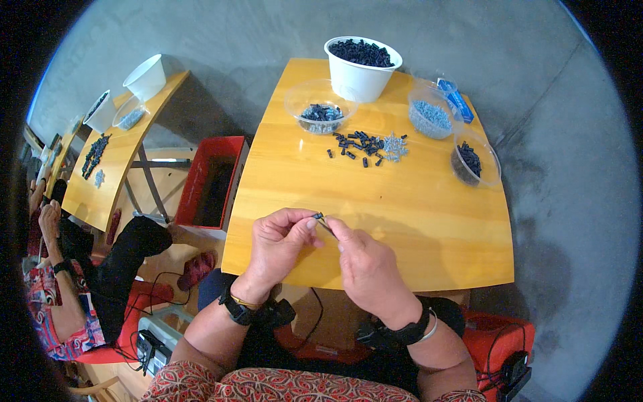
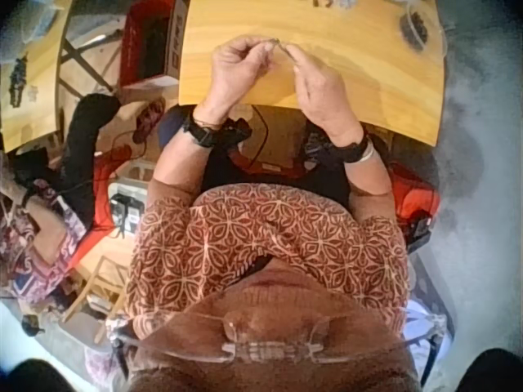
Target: Assembling small black plastic components with yellow inserts at a workbench.
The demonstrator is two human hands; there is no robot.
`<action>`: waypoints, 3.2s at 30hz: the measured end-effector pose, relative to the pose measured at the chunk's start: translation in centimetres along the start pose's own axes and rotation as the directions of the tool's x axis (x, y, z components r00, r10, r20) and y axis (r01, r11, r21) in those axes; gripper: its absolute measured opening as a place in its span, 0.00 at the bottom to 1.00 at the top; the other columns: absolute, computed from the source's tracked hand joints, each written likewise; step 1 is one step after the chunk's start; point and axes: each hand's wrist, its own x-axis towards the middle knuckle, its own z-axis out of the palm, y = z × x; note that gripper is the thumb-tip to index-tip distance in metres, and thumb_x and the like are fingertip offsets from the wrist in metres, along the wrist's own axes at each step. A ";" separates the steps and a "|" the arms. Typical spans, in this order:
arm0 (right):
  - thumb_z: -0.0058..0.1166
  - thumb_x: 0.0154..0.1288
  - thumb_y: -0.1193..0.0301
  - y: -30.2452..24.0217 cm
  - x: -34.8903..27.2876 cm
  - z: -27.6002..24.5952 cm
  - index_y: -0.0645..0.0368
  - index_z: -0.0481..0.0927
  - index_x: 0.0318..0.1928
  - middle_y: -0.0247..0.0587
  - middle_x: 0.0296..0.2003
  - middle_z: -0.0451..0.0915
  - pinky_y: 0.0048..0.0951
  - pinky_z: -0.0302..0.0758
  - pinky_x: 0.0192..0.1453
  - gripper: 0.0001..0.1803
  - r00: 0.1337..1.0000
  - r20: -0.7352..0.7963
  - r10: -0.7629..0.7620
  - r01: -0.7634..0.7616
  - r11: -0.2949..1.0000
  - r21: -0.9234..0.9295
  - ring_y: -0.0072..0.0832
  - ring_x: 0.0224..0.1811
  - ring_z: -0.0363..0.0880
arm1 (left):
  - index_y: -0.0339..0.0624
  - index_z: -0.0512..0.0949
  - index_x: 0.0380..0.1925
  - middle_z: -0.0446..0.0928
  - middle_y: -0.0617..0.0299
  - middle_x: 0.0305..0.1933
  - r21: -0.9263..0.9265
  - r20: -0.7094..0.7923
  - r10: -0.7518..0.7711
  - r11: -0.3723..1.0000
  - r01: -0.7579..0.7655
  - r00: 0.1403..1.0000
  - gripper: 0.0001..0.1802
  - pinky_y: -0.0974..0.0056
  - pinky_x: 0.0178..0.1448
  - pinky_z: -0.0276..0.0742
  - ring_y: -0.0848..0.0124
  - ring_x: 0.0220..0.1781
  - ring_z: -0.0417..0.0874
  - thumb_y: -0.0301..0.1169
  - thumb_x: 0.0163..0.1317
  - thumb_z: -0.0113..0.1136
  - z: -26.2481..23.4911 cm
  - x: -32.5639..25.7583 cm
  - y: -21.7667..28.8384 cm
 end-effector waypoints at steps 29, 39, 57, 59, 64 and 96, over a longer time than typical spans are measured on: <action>0.35 0.59 0.80 -0.3 -0.4 -0.3 0.65 0.58 0.58 0.62 0.44 0.71 0.35 0.69 0.49 0.24 0.999 -0.028 -0.037 0.041 0.986 0.159 0.49 0.46 0.72 | 0.34 0.76 0.29 0.75 0.56 0.22 0.630 0.148 0.503 0.616 -0.473 0.851 0.06 0.70 0.27 0.72 0.70 0.22 0.78 0.17 0.49 0.56 0.6 -0.3 0.5; 0.36 0.59 0.80 0.1 -0.3 0.0 0.69 0.60 0.57 0.57 0.54 0.66 0.30 0.63 0.58 0.23 1.000 -0.008 -0.009 0.011 0.949 0.316 0.39 0.56 0.67 | 0.34 0.75 0.28 0.75 0.53 0.24 0.677 0.293 0.696 0.333 -0.656 0.656 0.09 0.64 0.29 0.72 0.60 0.26 0.76 0.17 0.44 0.59 0.2 0.1 0.8; 0.38 0.58 0.76 1.0 -1.0 -1.8 0.54 0.57 0.61 0.36 0.19 0.69 0.31 0.69 0.24 0.28 0.925 0.250 0.287 -0.340 0.917 0.207 0.29 0.19 0.70 | 0.33 0.76 0.31 0.75 0.60 0.23 0.606 0.018 0.351 0.741 -0.289 0.936 0.05 0.67 0.29 0.74 0.72 0.24 0.76 0.22 0.53 0.55 -0.4 -0.7 -0.2; 0.39 0.58 0.75 2.3 -0.9 -2.1 0.54 0.58 0.60 0.42 0.22 0.72 0.37 0.71 0.28 0.27 0.990 0.050 0.130 -0.124 0.987 -0.105 0.38 0.21 0.73 | 0.33 0.75 0.32 0.74 0.62 0.23 0.300 -0.063 0.146 0.946 -0.121 0.987 0.06 0.68 0.29 0.76 0.75 0.24 0.75 0.24 0.57 0.52 -1.0 -0.6 0.9; 0.45 0.59 0.69 8.7 1.3 -3.1 0.57 0.63 0.54 0.52 0.43 0.69 0.41 0.67 0.46 0.22 0.921 -0.297 0.253 -0.384 0.721 -0.577 0.46 0.42 0.70 | 0.30 0.73 0.34 0.73 0.63 0.23 -0.260 0.044 -0.144 0.954 0.151 0.989 0.10 0.68 0.30 0.79 0.77 0.23 0.73 0.27 0.62 0.46 -0.5 -2.2 3.5; 0.50 0.53 0.78 -7.6 -5.7 -2.9 0.61 0.69 0.32 0.46 0.25 0.70 0.36 0.68 0.31 0.05 0.927 -0.134 -0.351 0.344 0.936 -0.071 0.43 0.29 0.71 | 0.34 0.75 0.31 0.73 0.64 0.22 -0.065 0.276 -0.033 0.997 0.053 0.961 0.09 0.74 0.25 0.74 0.76 0.20 0.75 0.30 0.61 0.50 1.3 -9.9 5.3</action>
